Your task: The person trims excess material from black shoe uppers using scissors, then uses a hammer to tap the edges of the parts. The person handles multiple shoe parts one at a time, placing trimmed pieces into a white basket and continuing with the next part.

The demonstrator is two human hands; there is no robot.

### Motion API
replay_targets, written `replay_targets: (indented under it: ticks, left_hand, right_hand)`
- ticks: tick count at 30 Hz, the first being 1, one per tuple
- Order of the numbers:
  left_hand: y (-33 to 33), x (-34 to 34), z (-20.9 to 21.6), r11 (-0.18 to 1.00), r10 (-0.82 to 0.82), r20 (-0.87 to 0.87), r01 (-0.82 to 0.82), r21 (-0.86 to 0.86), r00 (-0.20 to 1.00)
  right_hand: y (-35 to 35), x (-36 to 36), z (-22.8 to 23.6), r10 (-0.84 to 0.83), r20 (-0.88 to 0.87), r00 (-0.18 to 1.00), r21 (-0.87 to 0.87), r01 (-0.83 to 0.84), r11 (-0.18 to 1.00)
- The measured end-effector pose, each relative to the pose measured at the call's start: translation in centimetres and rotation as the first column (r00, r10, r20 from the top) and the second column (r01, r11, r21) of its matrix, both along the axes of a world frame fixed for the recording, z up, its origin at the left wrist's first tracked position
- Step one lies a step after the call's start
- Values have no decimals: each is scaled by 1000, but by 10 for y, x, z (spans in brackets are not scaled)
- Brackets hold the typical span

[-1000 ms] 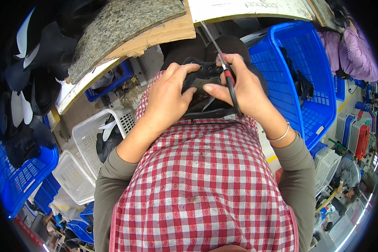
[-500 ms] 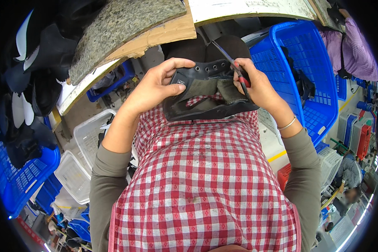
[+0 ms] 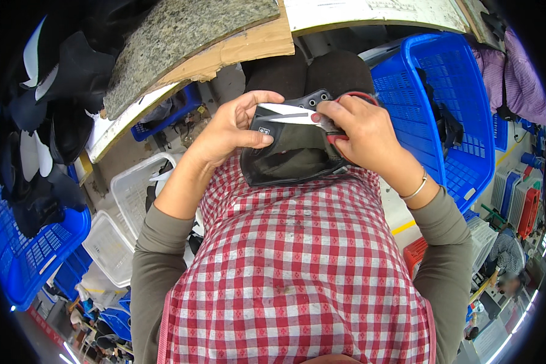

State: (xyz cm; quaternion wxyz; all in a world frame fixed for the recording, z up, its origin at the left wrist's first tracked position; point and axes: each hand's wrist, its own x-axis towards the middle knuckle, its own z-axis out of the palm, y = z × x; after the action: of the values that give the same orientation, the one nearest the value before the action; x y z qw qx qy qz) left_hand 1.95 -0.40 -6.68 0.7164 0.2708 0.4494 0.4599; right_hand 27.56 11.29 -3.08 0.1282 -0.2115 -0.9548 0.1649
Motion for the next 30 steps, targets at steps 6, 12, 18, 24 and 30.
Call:
replay_targets:
  ticks: [6, 12, 18, 24, 30]
  left_hand:
    - [-13, 14, -12, 982, 184, 107, -180, -54, 977]
    - [-25, 23, -24, 962, 272, 227, -262, -74, 935]
    - [-36, 24, -33, 958, 280, 374, -283, -47, 884]
    - [-40, 29, -40, 949, 307, 427, -308, -70, 851]
    - [-44, 34, -42, 931, 356, 470, -347, -110, 807]
  right_hand:
    - [-9, 5, -8, -52, 29, 998, 42, 50, 998]
    - [-13, 6, -2, 15, 111, 994, 98, -26, 995]
    - [-18, 4, -1, 64, 161, 985, 123, -84, 989]
    - [-23, 7, 2, 65, 203, 977, 167, -100, 981]
    - [-23, 5, -1, 79, 227, 971, 208, -128, 970]
